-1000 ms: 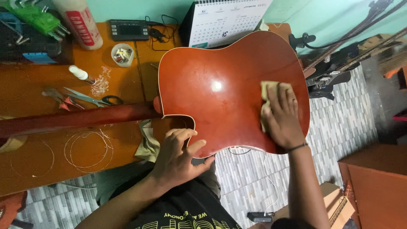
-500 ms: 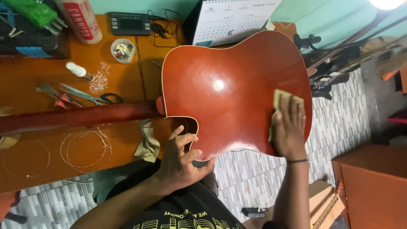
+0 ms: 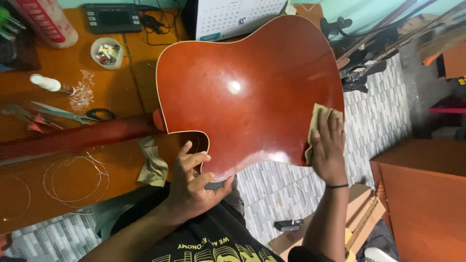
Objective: The person wipes the back surface of a reddish-brown acoustic guitar with a cloth. They hold the guitar body with one hand while rubbing the surface with the other, moving across the upper and lower bouts and around the edges.
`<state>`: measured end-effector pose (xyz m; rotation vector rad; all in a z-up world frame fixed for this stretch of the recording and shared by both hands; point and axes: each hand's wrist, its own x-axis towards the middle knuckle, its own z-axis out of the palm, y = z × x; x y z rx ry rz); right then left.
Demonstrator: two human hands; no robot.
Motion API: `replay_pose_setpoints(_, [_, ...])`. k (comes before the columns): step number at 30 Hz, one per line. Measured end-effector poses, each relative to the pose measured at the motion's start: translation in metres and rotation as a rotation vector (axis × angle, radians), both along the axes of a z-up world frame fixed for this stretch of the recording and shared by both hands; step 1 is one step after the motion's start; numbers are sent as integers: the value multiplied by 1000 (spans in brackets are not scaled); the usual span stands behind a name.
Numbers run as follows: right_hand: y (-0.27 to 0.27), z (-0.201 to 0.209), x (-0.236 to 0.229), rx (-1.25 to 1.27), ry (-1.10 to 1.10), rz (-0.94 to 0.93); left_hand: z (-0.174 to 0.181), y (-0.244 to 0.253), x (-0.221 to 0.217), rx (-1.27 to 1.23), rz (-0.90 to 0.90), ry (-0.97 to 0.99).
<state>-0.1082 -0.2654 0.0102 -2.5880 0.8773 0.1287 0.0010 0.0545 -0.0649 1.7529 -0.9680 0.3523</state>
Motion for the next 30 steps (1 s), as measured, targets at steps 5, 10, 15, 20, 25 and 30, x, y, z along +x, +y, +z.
replay_pose_setpoints(5, [52, -13, 8, -121, -9, 272, 0, -2, 1, -4, 10, 4])
replay_pose_setpoints(10, [35, -24, -9, -256, -8, 490, 1, -3, 4, -13, 22, -33])
replay_pose_setpoints(15, [-40, -18, 1, -106, 110, 61, -10, -13, 0, -162, 85, -79])
replay_pose_setpoints(20, [66, -29, 57, -299, 66, 363, -12, -13, -5, -175, 101, -51])
replay_pose_setpoints(25, [152, -5, 41, -210, -80, 901, -6, -6, -1, -170, 104, -2])
replay_pose_setpoints(30, [61, -19, 34, -185, -1, 591, -9, -10, -2, -201, 117, -26])
